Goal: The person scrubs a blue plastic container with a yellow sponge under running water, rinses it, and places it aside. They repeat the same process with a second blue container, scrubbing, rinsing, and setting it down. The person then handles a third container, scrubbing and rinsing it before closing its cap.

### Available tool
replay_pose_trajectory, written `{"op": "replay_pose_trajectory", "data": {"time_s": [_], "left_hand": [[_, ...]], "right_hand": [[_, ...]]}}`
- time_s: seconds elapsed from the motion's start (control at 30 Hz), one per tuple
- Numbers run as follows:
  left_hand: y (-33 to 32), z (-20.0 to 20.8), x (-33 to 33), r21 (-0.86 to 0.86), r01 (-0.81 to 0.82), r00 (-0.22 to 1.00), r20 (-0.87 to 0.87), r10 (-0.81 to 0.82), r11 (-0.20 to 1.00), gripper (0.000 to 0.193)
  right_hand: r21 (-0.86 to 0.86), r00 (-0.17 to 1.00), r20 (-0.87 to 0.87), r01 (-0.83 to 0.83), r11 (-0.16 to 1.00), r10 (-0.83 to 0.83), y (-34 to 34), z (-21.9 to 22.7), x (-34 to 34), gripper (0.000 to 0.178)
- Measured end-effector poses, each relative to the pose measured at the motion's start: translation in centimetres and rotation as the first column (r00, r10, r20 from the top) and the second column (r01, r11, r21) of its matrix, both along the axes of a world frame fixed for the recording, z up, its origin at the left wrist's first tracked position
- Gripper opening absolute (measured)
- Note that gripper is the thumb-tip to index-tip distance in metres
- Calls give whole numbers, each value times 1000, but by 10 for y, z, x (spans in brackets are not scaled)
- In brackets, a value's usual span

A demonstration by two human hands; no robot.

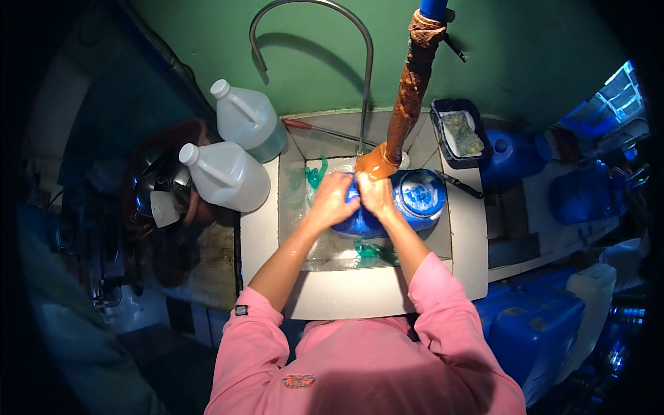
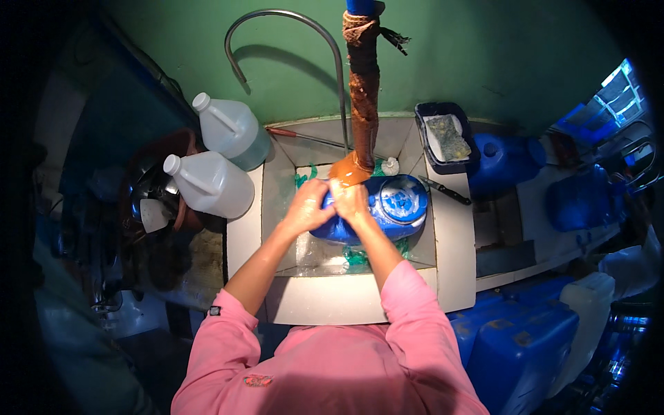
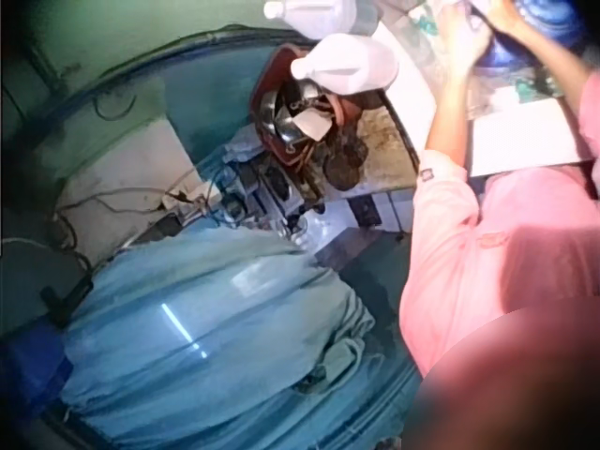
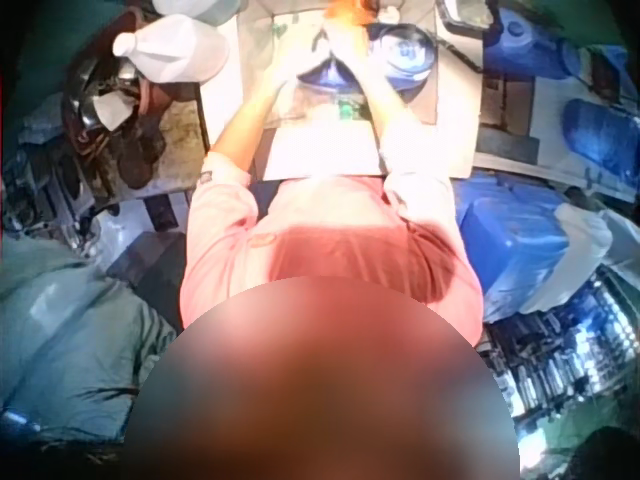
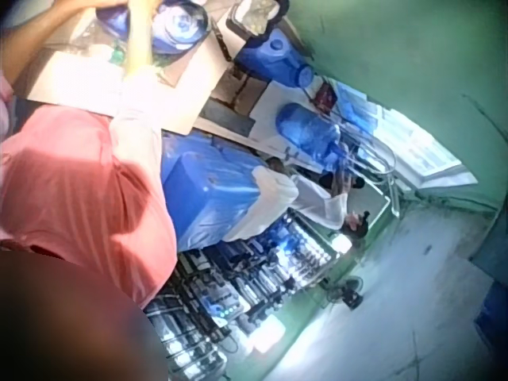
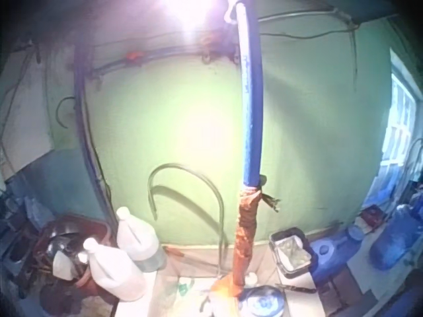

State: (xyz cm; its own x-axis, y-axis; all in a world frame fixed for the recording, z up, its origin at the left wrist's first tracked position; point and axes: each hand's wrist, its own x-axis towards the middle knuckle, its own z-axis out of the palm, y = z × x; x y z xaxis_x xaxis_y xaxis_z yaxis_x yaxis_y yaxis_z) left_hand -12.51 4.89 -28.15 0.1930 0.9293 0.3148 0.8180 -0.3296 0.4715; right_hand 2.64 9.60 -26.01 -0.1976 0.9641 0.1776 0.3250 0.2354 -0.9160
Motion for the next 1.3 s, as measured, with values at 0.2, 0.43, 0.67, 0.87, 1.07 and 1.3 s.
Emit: {"op": "replay_pose_trajectory", "data": {"time_s": [0.2,0.43,0.67,0.87,1.07,1.3], "left_hand": [[17,-22,30,-5,290,957,-20,-290,957,41],[12,25,3,-309,82,979,-151,-134,947,50],[28,24,7,-413,68,932,-299,-206,908,51],[21,22,-7,-356,35,984,-151,-94,934,62],[36,16,-11,-338,-52,997,-70,30,940,73],[49,15,-16,-354,-77,997,-12,78,932,73]], "right_hand": [[49,771,461,-516,855,439,3,40,14,31],[-178,918,-379,55,983,-120,53,34,73,38],[171,986,-36,-154,973,162,20,79,22,23],[314,929,367,-169,934,45,24,57,70,30],[365,905,314,165,916,-288,27,-1,114,36],[103,889,-120,454,885,-442,-66,-58,-5,35]]}}
